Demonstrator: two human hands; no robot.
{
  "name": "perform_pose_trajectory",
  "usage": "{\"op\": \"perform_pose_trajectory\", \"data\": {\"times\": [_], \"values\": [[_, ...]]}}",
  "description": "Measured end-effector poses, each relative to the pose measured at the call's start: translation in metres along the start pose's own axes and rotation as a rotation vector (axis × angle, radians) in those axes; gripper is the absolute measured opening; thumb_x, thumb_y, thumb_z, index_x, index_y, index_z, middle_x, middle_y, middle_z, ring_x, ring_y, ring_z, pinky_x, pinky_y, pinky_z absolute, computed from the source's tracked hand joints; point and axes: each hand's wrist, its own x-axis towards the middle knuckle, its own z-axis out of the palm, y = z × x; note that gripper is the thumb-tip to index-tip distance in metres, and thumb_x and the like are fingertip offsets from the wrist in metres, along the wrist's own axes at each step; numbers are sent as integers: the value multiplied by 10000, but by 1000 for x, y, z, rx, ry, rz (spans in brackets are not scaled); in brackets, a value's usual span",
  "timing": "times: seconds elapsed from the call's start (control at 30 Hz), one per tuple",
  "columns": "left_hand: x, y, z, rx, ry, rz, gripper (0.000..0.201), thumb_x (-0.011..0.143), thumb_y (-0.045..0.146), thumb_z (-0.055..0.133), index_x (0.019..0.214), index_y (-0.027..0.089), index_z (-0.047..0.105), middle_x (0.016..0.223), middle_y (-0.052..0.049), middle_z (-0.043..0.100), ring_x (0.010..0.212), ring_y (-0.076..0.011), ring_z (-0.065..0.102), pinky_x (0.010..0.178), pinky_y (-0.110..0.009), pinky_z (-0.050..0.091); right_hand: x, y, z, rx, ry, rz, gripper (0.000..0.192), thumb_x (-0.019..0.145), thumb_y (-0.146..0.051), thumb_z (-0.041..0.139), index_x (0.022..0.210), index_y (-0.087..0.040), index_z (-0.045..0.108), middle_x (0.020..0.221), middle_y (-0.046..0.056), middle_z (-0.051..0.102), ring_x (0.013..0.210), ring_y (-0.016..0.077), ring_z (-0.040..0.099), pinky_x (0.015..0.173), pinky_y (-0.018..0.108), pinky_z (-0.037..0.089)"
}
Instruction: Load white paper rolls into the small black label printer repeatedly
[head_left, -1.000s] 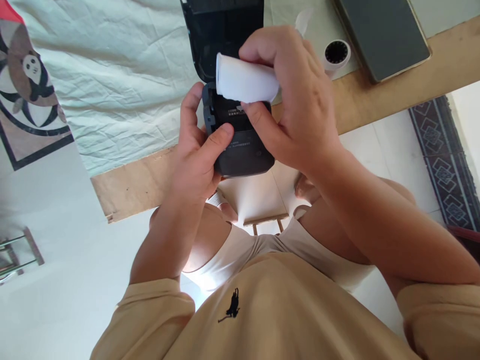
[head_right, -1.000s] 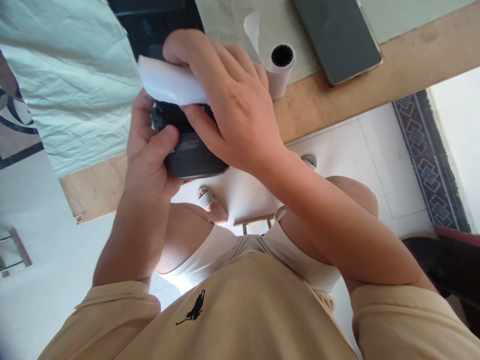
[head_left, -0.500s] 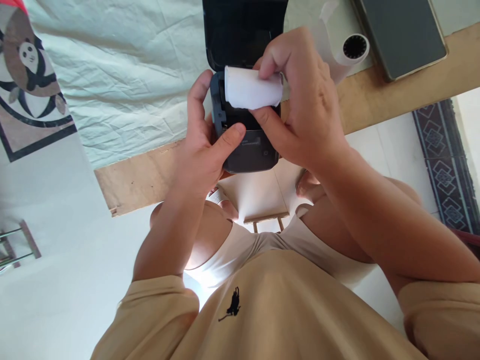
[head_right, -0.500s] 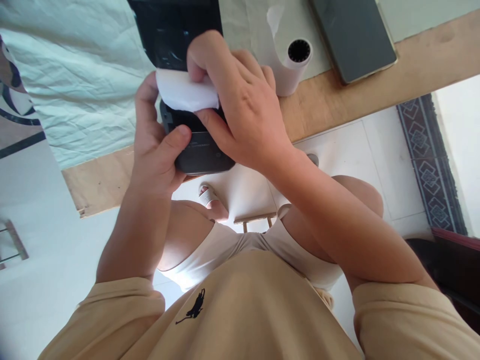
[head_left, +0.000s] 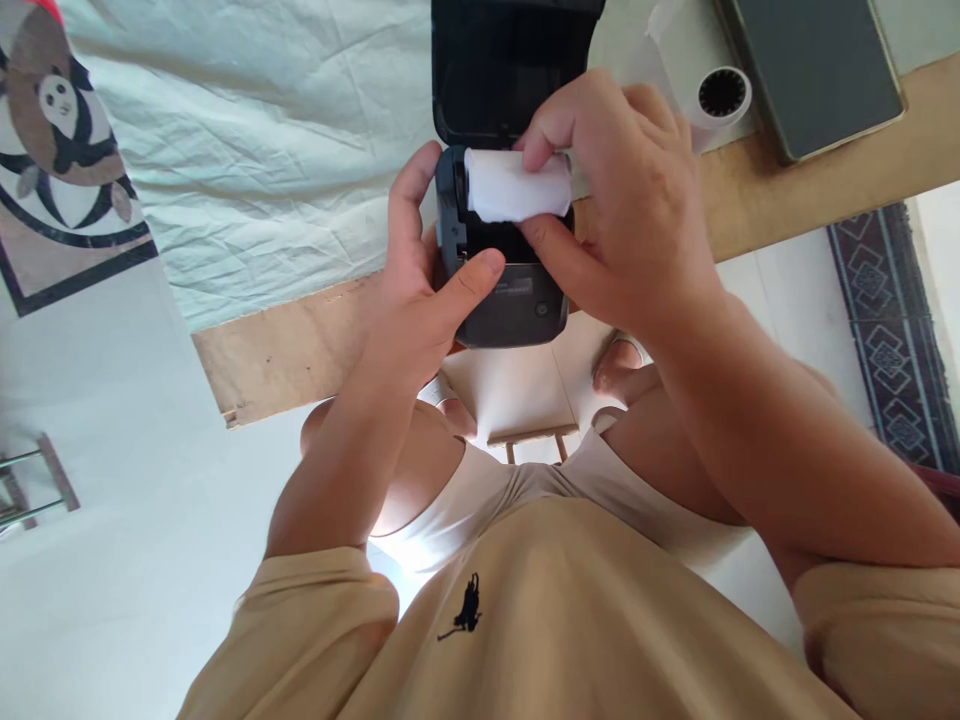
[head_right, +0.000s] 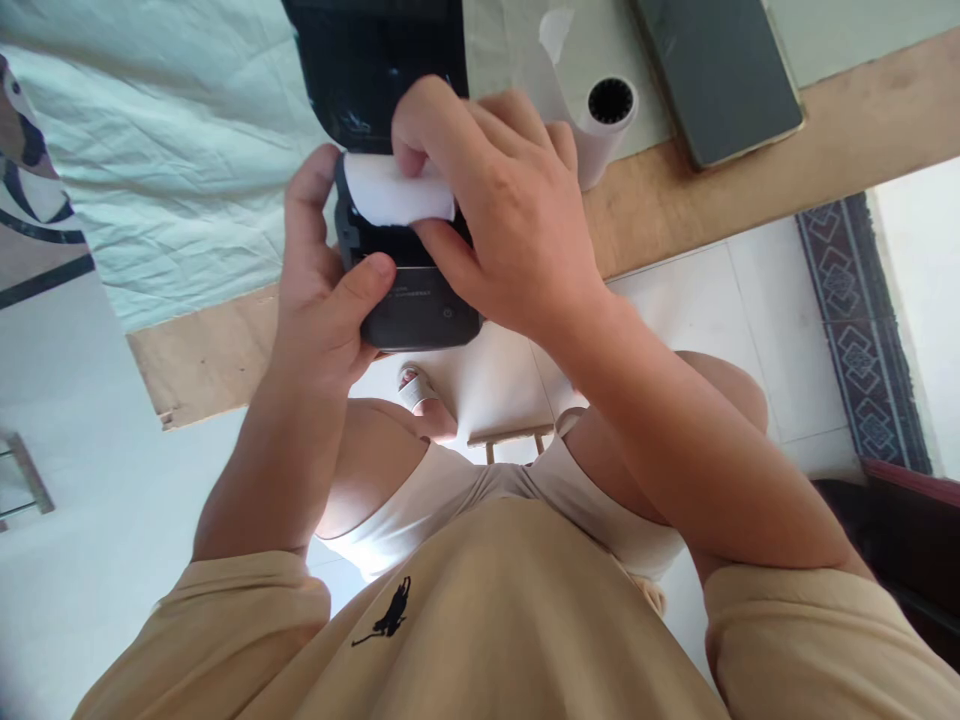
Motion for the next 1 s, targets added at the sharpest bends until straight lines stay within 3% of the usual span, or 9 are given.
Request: {"op": "perform_pose_trajectory", "data": {"times": [0.13, 0.3, 0.53, 0.63, 0.8, 1.0], "values": [[-1, 2, 5, 28, 7, 11, 669, 829, 277, 655, 1341, 352, 231, 1187, -22, 587, 1076, -220, 639, 827, -301, 570, -1, 4, 2, 86, 83, -87, 109, 855, -255, 497, 873, -186, 579, 1092, -45, 625, 1018, 147, 593, 886, 326, 454], [0, -2, 2, -32, -16, 34, 601, 856, 209, 634, 1321, 345, 279, 1182, -15, 594, 1055, -207, 653, 828, -314, 570, 2, 6, 2, -19, 117, -82, 122, 843, -264, 515, 866, -188, 608, 991, -19, 638, 938, 164, 583, 848, 334, 444], [1, -3, 0, -34, -57, 72, 596, 848, 213, 657, 1313, 341, 308, 1185, -17, 610, 1030, -208, 658, 789, -300, 581, 17, -1, -5, -132, -198, 61, 270, 788, -283, 526, 1048, -238, 585, 1007, -7, 629, 948, 222, 561, 835, 390, 419], [1, -3, 0, -57, -26, 46, 555, 874, 203, 626, 1316, 336, 318, 1178, -17, 606, 1027, -190, 657, 802, -299, 579, 18, -2, -5, -170, -215, 92, 293, 782, -271, 509, 1062, -244, 589, 998, -8, 636, 972, 230, 570, 823, 377, 420], [3, -7, -4, -62, -107, 100, 620, 832, 231, 684, 1316, 352, 316, 1206, -10, 611, 979, -182, 669, 749, -265, 576, 14, -4, -2, -182, -164, 106, 292, 801, -212, 433, 1033, -241, 608, 934, -38, 658, 930, 195, 577, 799, 343, 419], [0, -3, 4, -31, 22, 51, 602, 831, 243, 676, 1305, 341, 319, 1127, 1, 604, 1007, -179, 656, 801, -281, 545, 2, -8, -8, -222, 65, -46, 239, 772, -156, 442, 923, -192, 624, 805, 3, 598, 811, 137, 547, 748, 278, 396]]}}
